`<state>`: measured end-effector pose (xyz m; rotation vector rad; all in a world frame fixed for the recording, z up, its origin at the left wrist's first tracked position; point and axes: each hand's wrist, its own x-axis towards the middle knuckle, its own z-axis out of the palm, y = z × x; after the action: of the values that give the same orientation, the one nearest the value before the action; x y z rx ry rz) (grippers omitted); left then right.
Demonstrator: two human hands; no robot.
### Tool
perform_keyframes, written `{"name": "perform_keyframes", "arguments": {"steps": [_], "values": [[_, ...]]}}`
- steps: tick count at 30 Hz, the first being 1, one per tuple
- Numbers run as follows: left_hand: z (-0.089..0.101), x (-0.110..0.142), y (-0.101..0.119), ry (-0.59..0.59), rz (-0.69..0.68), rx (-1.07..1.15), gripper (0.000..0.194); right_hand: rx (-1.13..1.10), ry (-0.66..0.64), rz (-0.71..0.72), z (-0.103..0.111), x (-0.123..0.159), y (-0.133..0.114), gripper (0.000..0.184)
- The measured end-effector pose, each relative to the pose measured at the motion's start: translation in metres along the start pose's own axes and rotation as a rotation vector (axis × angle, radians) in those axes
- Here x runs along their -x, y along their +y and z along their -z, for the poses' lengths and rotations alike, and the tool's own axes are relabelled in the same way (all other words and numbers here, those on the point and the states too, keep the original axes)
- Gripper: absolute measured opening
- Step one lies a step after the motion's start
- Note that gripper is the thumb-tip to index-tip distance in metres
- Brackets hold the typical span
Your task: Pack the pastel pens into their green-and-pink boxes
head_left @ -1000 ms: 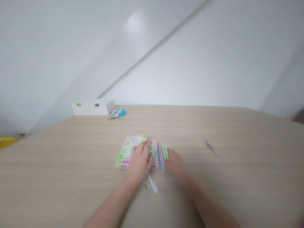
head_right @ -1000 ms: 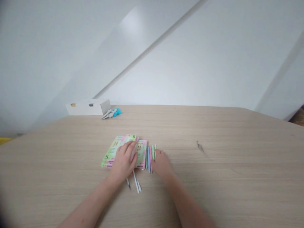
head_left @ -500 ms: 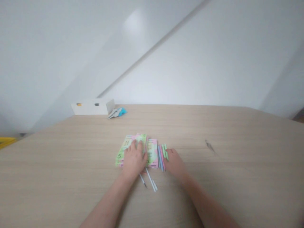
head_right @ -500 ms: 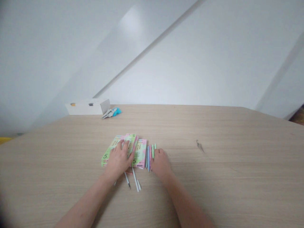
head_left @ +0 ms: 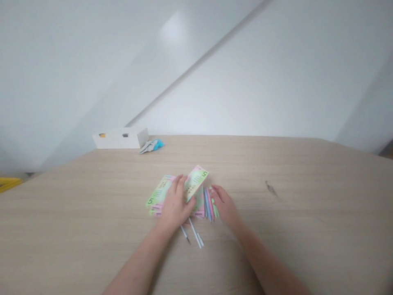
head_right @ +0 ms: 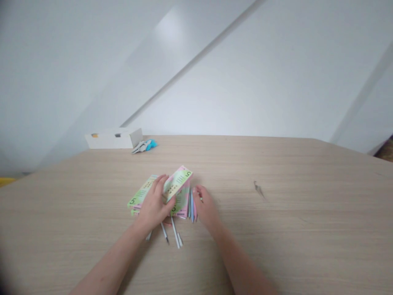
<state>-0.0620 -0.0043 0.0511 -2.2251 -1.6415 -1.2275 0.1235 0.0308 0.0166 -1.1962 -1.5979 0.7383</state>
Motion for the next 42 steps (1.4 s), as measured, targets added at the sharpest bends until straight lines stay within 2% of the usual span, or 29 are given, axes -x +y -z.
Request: {"name": "perform_keyframes", "arguments": {"steps": [4,7,13,19,27,33,38,42], "values": [[0.003,0.002,0.006,-0.057,-0.118,0.139,0.067,-0.478,-0.027,-0.109,0.001,-0.003,-0.009,0.041],[0.004,0.004,0.008,-0.109,-0.148,0.185,0.072,-0.593,0.018,-0.132,0.004,-0.001,-0.019,0.036],[-0.001,0.006,0.005,-0.169,-0.118,0.162,0.075,-0.602,0.086,-0.074,0.008,0.004,-0.032,0.029],[-0.009,0.009,-0.004,-0.119,-0.096,0.041,0.076,-0.495,0.058,0.047,0.009,0.011,-0.036,0.024],[-0.004,0.007,-0.003,-0.106,-0.141,0.036,0.065,-0.441,0.084,0.148,0.013,0.018,-0.043,0.026],[-0.001,0.007,-0.006,-0.08,-0.2,-0.002,0.066,-0.423,0.081,0.154,0.016,0.018,-0.046,0.027],[0.001,0.007,-0.005,-0.069,-0.195,-0.027,0.071,-0.408,0.071,0.149,0.016,0.02,-0.047,0.025],[0.002,0.005,-0.005,-0.061,-0.231,-0.024,0.066,-0.382,0.084,0.138,0.016,0.019,-0.045,0.024]]}}
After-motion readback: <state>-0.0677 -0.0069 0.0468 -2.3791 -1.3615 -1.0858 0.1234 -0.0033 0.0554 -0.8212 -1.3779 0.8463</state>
